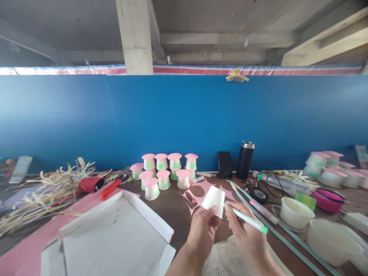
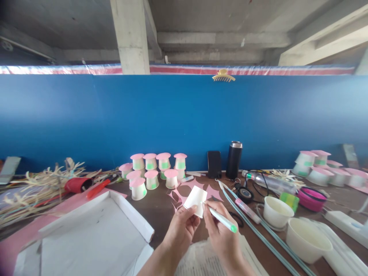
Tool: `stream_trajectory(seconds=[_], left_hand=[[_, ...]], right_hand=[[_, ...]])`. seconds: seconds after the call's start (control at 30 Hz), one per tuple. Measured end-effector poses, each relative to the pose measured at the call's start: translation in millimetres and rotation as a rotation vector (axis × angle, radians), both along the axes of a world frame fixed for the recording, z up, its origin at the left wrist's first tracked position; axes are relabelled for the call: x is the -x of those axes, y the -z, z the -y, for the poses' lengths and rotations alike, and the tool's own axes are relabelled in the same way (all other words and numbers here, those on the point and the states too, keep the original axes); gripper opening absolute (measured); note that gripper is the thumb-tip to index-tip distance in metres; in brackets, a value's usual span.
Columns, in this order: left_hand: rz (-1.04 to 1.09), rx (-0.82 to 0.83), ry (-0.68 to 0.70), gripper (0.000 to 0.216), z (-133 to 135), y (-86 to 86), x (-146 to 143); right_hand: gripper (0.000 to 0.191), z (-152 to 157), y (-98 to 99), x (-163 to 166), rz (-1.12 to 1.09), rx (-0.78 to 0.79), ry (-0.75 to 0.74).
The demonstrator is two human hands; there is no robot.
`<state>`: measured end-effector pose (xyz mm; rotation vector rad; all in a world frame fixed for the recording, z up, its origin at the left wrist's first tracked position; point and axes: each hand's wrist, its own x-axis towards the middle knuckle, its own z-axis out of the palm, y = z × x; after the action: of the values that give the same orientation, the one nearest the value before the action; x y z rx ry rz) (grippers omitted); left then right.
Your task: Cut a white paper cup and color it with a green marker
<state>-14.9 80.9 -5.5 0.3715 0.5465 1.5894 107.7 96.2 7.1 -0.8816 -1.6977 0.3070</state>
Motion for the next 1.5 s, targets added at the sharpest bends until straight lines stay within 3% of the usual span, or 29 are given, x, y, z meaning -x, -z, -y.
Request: stream_trajectory(seconds=[0.97,1.23,1.5], left_hand=[[-0.004,-0.019,-0.029,0.022,0.7,-5.0,-0.5],[-0.003,0.005,-0.065,0.026,-0.2,-6.2,-0.1],[0.012,-0.014,-0.066,0.027,-1.9,-4.8,-0.2]], right_hand=[[0.023,3.2,-6.9,4.0,0.064,0.04,0.009],[0.025,2.5,-3.5,4.4,0.091,0.107,-0.044],[0.026,2.3,-1.4,9.1,0.151,0.06,-0.084]])
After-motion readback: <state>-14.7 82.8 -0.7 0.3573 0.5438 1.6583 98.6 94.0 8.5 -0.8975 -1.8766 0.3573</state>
